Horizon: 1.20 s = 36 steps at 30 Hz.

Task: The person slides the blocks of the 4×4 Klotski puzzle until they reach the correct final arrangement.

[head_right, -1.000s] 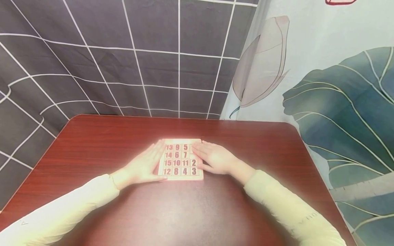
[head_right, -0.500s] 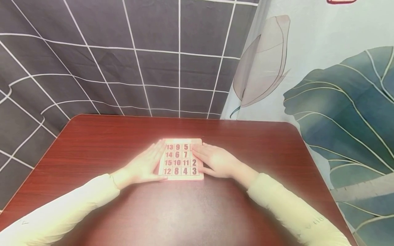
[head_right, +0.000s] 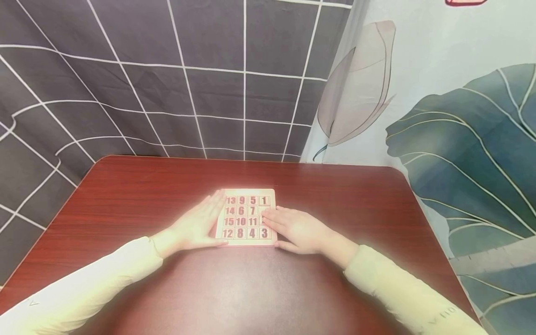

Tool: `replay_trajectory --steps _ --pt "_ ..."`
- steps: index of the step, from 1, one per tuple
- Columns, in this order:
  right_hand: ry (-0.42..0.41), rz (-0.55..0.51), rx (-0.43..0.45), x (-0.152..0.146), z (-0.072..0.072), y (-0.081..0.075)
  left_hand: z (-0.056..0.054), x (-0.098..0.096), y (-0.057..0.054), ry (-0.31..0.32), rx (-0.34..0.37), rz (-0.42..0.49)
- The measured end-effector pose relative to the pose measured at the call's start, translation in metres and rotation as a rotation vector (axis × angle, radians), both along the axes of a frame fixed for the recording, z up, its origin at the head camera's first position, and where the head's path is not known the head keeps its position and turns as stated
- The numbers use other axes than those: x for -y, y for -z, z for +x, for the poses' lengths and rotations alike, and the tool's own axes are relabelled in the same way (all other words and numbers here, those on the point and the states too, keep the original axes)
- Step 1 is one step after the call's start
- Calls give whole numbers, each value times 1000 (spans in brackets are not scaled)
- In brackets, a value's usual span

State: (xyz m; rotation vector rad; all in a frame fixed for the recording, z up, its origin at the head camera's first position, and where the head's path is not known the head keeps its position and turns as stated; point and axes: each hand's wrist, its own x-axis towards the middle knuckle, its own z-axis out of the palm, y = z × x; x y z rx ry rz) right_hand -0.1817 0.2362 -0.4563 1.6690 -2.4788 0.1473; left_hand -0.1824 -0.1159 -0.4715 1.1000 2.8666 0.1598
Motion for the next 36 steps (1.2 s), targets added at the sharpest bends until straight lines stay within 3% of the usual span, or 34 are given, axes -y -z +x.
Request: replay_trajectory --steps 11,16,27,36 --pt "77 40 35 6 -16 -1 1 -1 -3 4 -2 2" --pt "37 -6 14 4 -9 1 1 0 -1 -1 7 1" --pt "-106 -32 -35 -6 22 4 0 0 1 -4 0 1" --pt "-70 -30 -21 -4 16 5 1 0 -1 2 -1 -2"
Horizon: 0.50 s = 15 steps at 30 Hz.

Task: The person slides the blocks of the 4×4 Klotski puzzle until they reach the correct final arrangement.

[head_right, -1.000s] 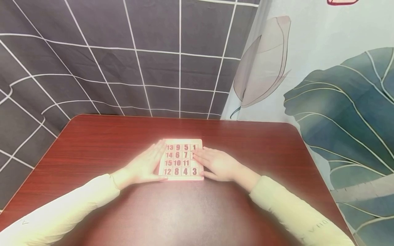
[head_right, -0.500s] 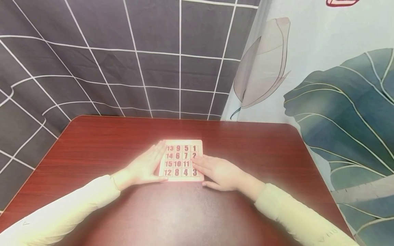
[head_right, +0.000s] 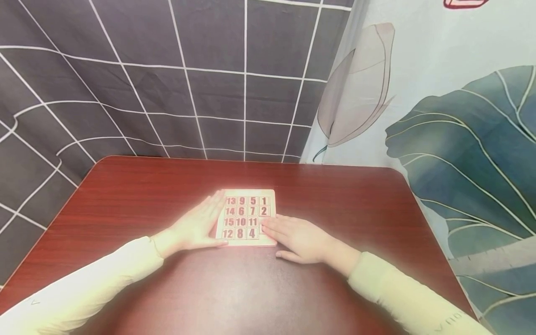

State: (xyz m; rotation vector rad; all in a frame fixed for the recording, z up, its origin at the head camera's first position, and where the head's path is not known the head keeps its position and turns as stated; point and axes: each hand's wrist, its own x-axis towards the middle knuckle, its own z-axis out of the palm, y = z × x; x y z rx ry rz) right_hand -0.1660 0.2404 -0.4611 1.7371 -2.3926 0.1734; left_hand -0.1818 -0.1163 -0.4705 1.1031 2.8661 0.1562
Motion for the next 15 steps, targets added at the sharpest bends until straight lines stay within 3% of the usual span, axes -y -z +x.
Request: replay_trajectory --steps 9,15 --pt "49 14 11 1 -13 3 -1 0 0 6 -11 13" --pt "43 15 6 7 -6 1 0 0 0 5 -6 15"
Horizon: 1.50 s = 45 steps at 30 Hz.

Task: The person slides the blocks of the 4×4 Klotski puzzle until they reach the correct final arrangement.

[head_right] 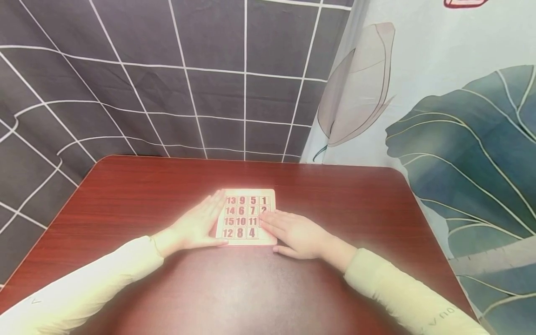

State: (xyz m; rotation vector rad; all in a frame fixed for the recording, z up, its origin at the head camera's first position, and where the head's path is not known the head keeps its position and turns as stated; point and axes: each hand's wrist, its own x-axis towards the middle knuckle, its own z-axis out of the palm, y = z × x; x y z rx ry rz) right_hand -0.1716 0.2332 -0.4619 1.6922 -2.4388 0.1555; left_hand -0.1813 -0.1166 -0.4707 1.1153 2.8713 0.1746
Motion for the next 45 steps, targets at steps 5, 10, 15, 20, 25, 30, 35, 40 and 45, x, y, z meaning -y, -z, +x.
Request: replay_trajectory --steps 5,10,15,20,25,30,35,40,45 --pt "-65 -6 9 11 9 -2 0 1 0 3 -5 11" --pt "-97 5 -3 18 15 -4 1 0 0 3 -6 21" --pt "-77 10 8 10 16 -4 1 -1 -1 1 0 8" --pt "-54 -6 24 -6 17 -1 1 -1 -2 2 -4 -7" --pt "-53 -19 13 -12 16 0 1 -1 -3 0 -4 -5" --pt "-71 -25 6 -5 14 -1 2 0 -3 -1 7 9" --pt "-104 -20 8 13 11 -2 2 1 -3 -7 7 9" --pt "-154 -6 -24 34 6 -2 3 1 -5 -4 21 13" --pt "-166 32 -21 45 5 -4 3 0 -6 7 8 31"
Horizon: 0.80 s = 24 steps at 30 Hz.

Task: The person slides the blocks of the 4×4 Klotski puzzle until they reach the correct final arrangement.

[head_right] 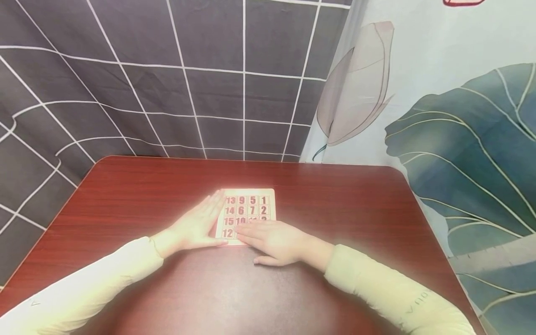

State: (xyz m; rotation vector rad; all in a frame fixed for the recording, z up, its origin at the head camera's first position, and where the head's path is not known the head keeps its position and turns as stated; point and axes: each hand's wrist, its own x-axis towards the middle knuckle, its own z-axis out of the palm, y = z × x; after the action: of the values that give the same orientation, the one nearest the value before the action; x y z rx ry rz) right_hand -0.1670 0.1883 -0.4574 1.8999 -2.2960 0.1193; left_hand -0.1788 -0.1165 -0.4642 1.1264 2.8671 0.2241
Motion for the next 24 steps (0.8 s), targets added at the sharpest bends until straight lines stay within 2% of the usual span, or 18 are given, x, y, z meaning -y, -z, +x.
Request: replay_trajectory --steps 7,15,24 --pt "23 -4 22 -10 2 -3 -1 0 -1 -2 -1 -3" --pt "24 -40 7 -29 2 2 -2 -1 -2 -3 -1 -9" --pt "11 -52 21 -15 1 2 0 -1 1 -2 12 -27"
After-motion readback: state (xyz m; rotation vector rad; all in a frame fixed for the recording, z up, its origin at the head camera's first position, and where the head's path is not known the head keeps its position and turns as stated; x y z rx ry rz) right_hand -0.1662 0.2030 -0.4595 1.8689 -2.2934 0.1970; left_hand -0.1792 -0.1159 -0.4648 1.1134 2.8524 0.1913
